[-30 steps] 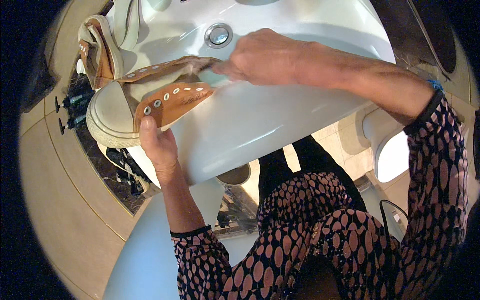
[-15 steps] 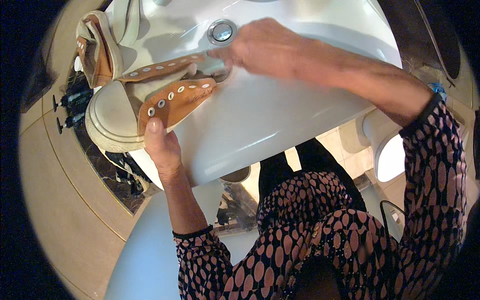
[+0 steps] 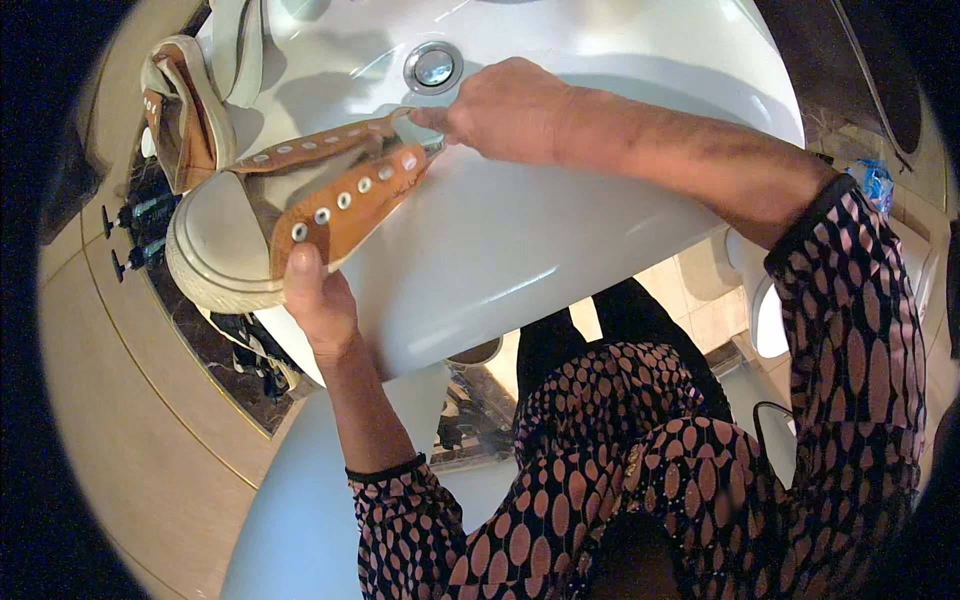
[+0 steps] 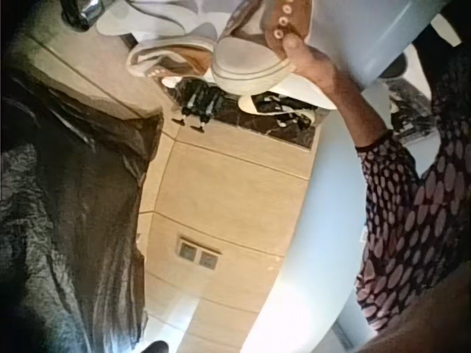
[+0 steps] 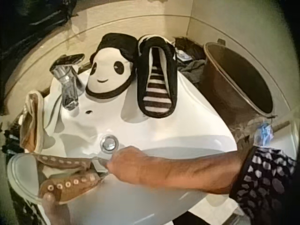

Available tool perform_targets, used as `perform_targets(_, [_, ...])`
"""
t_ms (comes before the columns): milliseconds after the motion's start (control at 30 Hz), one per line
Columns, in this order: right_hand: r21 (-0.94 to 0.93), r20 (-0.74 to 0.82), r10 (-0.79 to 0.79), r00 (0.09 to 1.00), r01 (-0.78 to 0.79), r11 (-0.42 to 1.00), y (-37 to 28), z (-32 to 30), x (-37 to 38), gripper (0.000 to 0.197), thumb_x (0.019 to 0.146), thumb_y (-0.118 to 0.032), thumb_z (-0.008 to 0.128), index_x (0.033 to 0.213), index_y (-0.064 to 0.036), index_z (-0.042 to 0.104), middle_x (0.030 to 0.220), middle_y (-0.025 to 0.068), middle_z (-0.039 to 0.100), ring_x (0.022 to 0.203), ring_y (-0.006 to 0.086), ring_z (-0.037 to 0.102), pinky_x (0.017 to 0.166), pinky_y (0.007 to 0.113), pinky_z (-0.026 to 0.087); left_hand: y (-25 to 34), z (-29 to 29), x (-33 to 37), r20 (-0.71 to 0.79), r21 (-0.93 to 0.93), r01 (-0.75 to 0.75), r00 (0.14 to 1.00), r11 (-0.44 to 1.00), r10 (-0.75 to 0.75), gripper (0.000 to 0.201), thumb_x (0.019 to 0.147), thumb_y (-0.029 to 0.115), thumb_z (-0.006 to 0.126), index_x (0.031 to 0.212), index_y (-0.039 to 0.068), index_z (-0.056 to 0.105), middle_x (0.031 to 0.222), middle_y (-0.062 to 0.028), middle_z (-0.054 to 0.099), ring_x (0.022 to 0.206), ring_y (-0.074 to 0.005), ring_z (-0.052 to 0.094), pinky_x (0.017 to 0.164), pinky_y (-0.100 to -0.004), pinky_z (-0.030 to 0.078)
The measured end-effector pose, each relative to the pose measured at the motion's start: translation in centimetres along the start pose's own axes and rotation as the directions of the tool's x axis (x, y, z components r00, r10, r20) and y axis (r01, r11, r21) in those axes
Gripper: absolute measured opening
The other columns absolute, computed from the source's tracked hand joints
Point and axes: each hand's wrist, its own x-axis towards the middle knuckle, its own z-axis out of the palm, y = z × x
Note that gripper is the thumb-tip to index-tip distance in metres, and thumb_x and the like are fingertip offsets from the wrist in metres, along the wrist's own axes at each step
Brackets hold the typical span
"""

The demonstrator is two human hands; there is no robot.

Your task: The person scrubs a tan canvas shoe with a brush in a sink, then rinses it in a bucket. The person also scrubs a black and white slip-on shoe in the same manner.

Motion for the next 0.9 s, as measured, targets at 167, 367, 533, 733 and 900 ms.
perform_targets(167, [0.089, 0.157, -0.026, 0.987, 0.012, 0.996, 0.3, -1.5, -1.5, 0.034, 0.085, -0.018, 0.055, 0.119, -0.0141, 0.057, 0.077, 0.0136, 0.064, 0.074, 0.0275, 0.064, 0.066, 0.041, 0.051, 0.6, 0.2, -0.8, -0.051, -0.021, 0.014, 0.999, 1.000, -0.016, 0.047, 0.084, 0.033, 0.050, 0.117, 0.000, 0.048, 0.114, -0.0118, 0.054, 0.108, -0.0247, 0.051, 0.097, -0.0411, 0.036])
perform_targets(367, [0.646, -0.193, -0.177, 0.965, 0.260, 0.718, -1.9, -2.9, 0.1, 0.036, 0.085, -0.021, 0.056, 0.121, -0.0156, 0.054, 0.087, 0.0137, 0.065, 0.082, 0.0267, 0.063, 0.073, 0.038, 0.048, 1.3, 0.9, -0.5, 0.005, -0.055, -0.080, 0.997, 0.995, 0.080, 0.047, 0.079, 0.037, 0.054, 0.108, 0.000, 0.051, 0.104, -0.0149, 0.056, 0.097, -0.0288, 0.055, 0.088, -0.0444, 0.042])
perform_targets(533, [0.435, 0.000, -0.212, 0.977, 0.191, 0.880, 1.9, 0.3, -1.2, 0.034, 0.089, -0.024, 0.049, 0.121, -0.0136, 0.055, 0.088, 0.0162, 0.065, 0.074, 0.0283, 0.064, 0.072, 0.041, 0.049, 1.0, 0.6, -1.2, -0.185, -0.158, -0.052, 0.983, 0.986, 0.022, 0.045, 0.083, 0.036, 0.052, 0.112, 0.001, 0.049, 0.110, -0.0134, 0.054, 0.107, -0.0266, 0.050, 0.095, -0.0428, 0.037])
perform_targets(733, [0.386, -0.256, -0.174, 0.951, 0.266, 0.883, 0.0, -0.1, -1.3, 0.033, 0.087, -0.025, 0.052, 0.118, -0.0132, 0.057, 0.075, 0.0157, 0.063, 0.070, 0.0321, 0.061, 0.067, 0.042, 0.048, 1.1, 0.5, 0.0, -0.135, -0.157, -0.127, 0.985, 0.979, 0.106, 0.050, 0.083, 0.041, 0.051, 0.113, 0.002, 0.049, 0.109, -0.0133, 0.055, 0.103, -0.0278, 0.053, 0.092, -0.0449, 0.040])
perform_targets(900, [0.431, -0.568, -0.129, 0.813, 0.426, 0.795, -3.8, -3.4, 1.1, 0.034, 0.084, -0.024, 0.054, 0.116, -0.0143, 0.059, 0.074, 0.0150, 0.063, 0.065, 0.0310, 0.060, 0.063, 0.041, 0.047, 1.7, 1.4, -0.2, -0.166, -0.217, -0.084, 0.985, 0.973, 0.048, 0.057, 0.084, 0.054, 0.045, 0.113, 0.006, 0.050, 0.106, -0.0108, 0.057, 0.100, -0.0282, 0.055, 0.087, -0.0461, 0.044])
